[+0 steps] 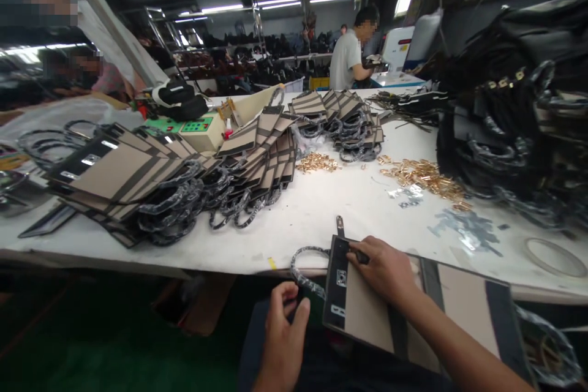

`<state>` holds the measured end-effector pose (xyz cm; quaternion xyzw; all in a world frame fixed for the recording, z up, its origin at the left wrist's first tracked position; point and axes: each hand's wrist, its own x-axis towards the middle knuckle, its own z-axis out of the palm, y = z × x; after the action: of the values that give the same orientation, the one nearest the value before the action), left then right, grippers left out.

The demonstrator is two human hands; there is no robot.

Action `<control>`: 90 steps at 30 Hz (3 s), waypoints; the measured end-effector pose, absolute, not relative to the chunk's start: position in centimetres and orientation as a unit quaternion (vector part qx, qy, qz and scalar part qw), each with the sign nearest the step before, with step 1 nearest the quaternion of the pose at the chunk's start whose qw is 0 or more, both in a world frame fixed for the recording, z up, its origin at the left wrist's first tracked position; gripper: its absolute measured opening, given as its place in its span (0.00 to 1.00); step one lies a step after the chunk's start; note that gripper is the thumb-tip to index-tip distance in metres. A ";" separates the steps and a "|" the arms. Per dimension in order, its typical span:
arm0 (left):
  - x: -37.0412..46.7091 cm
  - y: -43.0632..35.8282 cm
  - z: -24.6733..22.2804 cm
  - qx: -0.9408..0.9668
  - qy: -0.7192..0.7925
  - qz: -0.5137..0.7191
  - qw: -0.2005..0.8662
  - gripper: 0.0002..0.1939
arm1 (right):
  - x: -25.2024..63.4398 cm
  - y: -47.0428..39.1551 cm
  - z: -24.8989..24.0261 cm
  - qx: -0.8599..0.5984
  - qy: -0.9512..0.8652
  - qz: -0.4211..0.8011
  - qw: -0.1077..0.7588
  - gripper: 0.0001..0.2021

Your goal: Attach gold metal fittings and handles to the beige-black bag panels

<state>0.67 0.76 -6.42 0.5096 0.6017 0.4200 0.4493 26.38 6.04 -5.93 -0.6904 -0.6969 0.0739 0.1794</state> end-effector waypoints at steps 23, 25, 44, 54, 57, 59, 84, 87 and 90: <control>4.7 11.9 -3.6 0.927 0.333 0.101 0.139 0.26 | 25.9 6.9 -4.6 -0.704 -0.686 0.078 0.168 0.11; 4.6 11.7 -3.9 0.926 0.336 0.107 0.137 0.26 | 25.2 5.9 -4.8 -0.709 -0.683 0.053 0.165 0.12; 3.9 12.7 -3.9 0.918 0.341 0.107 0.172 0.27 | 23.3 6.0 -6.7 -0.700 -0.690 0.062 0.172 0.14; 4.0 13.7 -5.5 0.929 0.340 0.063 0.133 0.29 | 23.5 7.1 -7.4 -0.692 -0.696 0.108 0.155 0.16; 3.7 13.8 -6.2 0.935 0.334 0.060 0.107 0.29 | 23.5 7.2 -6.9 -0.694 -0.695 0.121 0.144 0.17; 3.3 14.1 -7.1 0.941 0.319 0.073 0.092 0.29 | 23.8 7.2 -6.3 -0.689 -0.697 0.122 0.158 0.15; 2.4 16.7 -10.9 0.943 0.215 0.243 -0.076 0.30 | 55.0 14.8 -4.1 -0.832 -0.524 0.159 0.089 0.09; 2.5 16.5 -10.4 0.942 0.217 0.248 -0.067 0.30 | 54.9 12.9 -4.7 -0.820 -0.543 0.157 0.095 0.15; 2.7 16.2 -9.8 0.941 0.222 0.250 -0.062 0.29 | 54.2 12.4 -5.7 -0.824 -0.540 0.129 0.110 0.20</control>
<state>2.71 16.17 -9.81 0.9405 0.2215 0.2501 -0.0618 54.16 12.40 -5.74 -0.8244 -0.5400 0.1292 0.1096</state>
